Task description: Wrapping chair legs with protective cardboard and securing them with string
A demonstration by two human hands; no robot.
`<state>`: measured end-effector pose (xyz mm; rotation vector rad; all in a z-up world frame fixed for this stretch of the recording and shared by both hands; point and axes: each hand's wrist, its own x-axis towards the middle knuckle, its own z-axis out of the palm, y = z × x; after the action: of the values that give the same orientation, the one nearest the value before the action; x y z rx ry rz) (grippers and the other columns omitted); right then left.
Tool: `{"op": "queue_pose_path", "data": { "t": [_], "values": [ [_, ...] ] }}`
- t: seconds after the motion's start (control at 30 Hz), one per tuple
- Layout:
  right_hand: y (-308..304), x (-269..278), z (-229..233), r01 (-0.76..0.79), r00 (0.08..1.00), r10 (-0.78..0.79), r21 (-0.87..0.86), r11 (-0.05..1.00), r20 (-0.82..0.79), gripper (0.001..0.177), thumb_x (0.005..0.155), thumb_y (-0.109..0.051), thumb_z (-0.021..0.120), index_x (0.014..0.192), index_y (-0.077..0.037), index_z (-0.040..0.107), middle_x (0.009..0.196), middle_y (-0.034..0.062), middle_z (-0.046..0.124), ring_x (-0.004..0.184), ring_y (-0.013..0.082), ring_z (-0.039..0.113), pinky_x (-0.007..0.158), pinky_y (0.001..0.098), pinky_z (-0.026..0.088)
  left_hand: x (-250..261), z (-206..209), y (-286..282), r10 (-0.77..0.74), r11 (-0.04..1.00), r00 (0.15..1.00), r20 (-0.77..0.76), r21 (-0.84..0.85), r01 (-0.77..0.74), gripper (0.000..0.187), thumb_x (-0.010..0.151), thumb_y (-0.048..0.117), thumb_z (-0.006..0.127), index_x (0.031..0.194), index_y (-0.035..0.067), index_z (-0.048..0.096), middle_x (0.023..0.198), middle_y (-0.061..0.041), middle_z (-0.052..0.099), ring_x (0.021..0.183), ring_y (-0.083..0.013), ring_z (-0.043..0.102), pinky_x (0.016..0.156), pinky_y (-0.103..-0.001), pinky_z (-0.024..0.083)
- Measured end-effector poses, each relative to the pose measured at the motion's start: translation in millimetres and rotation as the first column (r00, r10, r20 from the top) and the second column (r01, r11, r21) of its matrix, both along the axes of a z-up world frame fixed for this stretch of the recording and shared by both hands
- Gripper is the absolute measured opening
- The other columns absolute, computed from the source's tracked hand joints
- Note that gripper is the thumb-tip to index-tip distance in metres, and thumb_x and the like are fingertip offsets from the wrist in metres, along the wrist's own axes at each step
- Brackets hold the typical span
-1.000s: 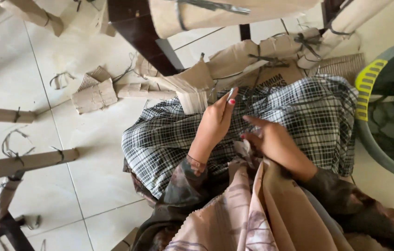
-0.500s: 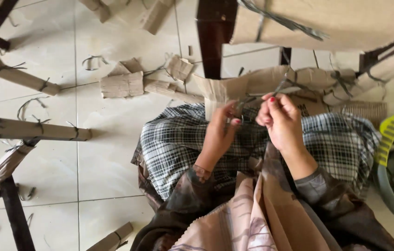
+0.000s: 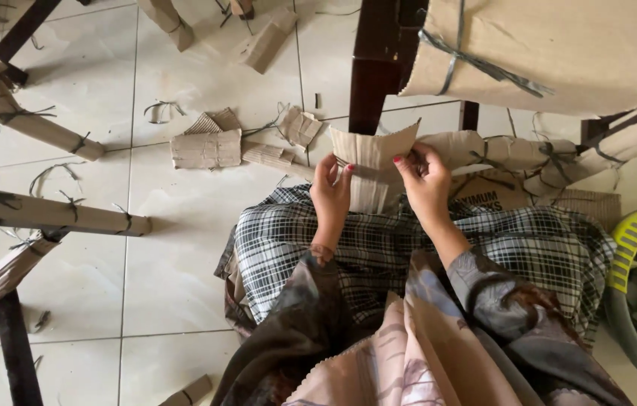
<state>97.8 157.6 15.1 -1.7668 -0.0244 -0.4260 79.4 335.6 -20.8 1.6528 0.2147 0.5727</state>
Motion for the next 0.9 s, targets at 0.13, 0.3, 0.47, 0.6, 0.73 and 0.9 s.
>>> {"op": "queue_pose_path", "data": {
  "t": [0.13, 0.3, 0.47, 0.6, 0.73, 0.9],
  "values": [
    [10, 1, 29, 0.008, 0.999, -0.007, -0.026, 1.0, 0.038, 0.032, 0.096, -0.019, 0.086, 0.119, -0.004, 0.069, 0.086, 0.0074, 0.071, 0.067, 0.0117, 0.062, 0.059, 0.0272, 0.052, -1, 35, -10, -0.007, 0.997, 0.996, 0.091, -0.08, 0.014, 0.05, 0.096, 0.01, 0.075, 0.139, -0.004, 0.053, 0.135, -0.033, 0.059, 0.124, -0.0542, 0.051, 0.093, -0.058, 0.057],
    [17, 15, 20, -0.058, 0.994, 0.047, 0.107, 0.993, 0.102, 0.038, 0.097, -0.014, 0.085, 0.125, -0.002, 0.063, 0.091, 0.012, 0.069, 0.072, 0.0142, 0.064, 0.063, 0.0298, 0.054, 5, 67, -23, -0.111, 0.987, 0.989, 0.097, 0.13, 0.097, 0.12, 0.073, 0.017, 0.094, 0.165, 0.013, 0.018, 0.166, -0.027, 0.025, 0.148, -0.0489, 0.029, 0.117, -0.064, 0.035],
    [7, 12, 39, -0.011, 0.998, 0.008, 0.038, 0.999, 0.064, 0.023, 0.095, -0.008, 0.083, 0.116, -0.004, 0.073, 0.092, 0.0104, 0.073, 0.07, 0.0144, 0.069, 0.058, 0.0289, 0.054, 15, 75, -44, 0.023, 0.987, 0.999, -0.026, 0.161, -0.018, 0.107, 0.08, 0.016, 0.088, 0.165, 0.016, 0.024, 0.163, -0.024, 0.035, 0.145, -0.0465, 0.039, 0.116, -0.061, 0.039],
    [-19, 10, 58, 0.052, 0.994, -0.051, -0.009, 0.999, 0.096, 0.024, 0.099, 0.001, 0.062, 0.113, -0.01, 0.079, 0.09, 0.0118, 0.076, 0.059, 0.0136, 0.065, 0.05, 0.0266, 0.054, 26, 44, -58, 0.144, 0.965, 0.984, 0.109, 0.207, -0.164, 0.087, 0.089, 0.023, 0.081, 0.162, 0.017, 0.034, 0.159, -0.02, 0.039, 0.146, -0.0432, 0.042, 0.111, -0.06, 0.042],
    [-43, 19, 54, 0.027, 0.994, -0.038, 0.101, 0.994, 0.106, 0.023, 0.103, 0.01, 0.055, 0.119, 0.0, 0.067, 0.096, 0.0183, 0.075, 0.054, 0.0095, 0.056, 0.048, 0.0234, 0.045, 34, 28, -60, 0.214, 0.947, 0.954, 0.208, 0.197, -0.255, 0.081, 0.082, 0.021, 0.085, 0.153, 0.015, 0.046, 0.146, -0.014, 0.05, 0.131, -0.0389, 0.057, 0.105, -0.057, 0.048],
    [-53, 30, 34, 0.075, 0.991, -0.088, 0.13, 0.989, 0.099, 0.005, 0.106, 0.007, 0.065, 0.102, 0.004, 0.065, 0.088, 0.0188, 0.077, 0.044, 0.0096, 0.055, 0.04, 0.023, 0.04, 38, 20, -57, 0.299, 0.922, 0.931, 0.21, 0.188, -0.338, 0.08, 0.069, 0.022, 0.094, 0.139, 0.018, 0.056, 0.136, -0.006, 0.057, 0.113, -0.0329, 0.069, 0.094, -0.047, 0.058]
  ]
}}
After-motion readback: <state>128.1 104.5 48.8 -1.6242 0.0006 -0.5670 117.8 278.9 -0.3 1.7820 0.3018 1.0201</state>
